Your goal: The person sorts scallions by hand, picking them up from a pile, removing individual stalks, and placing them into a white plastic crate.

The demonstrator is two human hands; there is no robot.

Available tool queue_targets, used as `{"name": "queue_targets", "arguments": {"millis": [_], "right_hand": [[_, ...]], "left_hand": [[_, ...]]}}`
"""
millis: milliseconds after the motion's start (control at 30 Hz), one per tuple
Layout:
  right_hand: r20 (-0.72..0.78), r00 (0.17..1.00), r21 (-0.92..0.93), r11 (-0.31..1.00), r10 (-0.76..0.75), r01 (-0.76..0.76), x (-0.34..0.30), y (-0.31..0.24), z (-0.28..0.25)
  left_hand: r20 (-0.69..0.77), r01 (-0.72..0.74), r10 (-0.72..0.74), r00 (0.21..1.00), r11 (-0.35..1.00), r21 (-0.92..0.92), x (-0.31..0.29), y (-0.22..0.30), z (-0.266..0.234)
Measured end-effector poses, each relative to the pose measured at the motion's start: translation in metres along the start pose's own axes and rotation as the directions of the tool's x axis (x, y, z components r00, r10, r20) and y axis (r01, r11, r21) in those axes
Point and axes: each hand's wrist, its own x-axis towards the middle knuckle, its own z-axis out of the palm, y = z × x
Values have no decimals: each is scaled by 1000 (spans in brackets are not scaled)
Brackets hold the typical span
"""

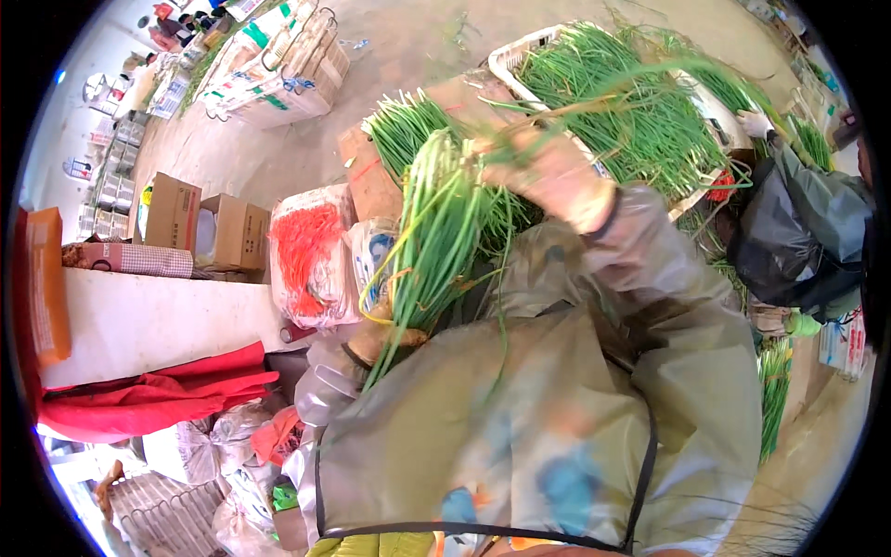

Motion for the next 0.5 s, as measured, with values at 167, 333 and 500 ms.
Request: {"name": "queue_targets", "arguments": {"millis": [167, 333, 500], "right_hand": [[428, 770, -564, 806, 473, -182, 25, -4, 35], [397, 918, -313, 941, 9, 126, 6, 31, 49], [-4, 976, -500, 845, -220, 188, -16, 71, 53]], "left_hand": [[66, 141, -130, 989, 972, -187, 3, 5, 11], [-106, 285, -268, 957, 938, 196, -6, 28, 26], [-126, 111, -75, 989, 944, 310, -12, 28, 28]]}}
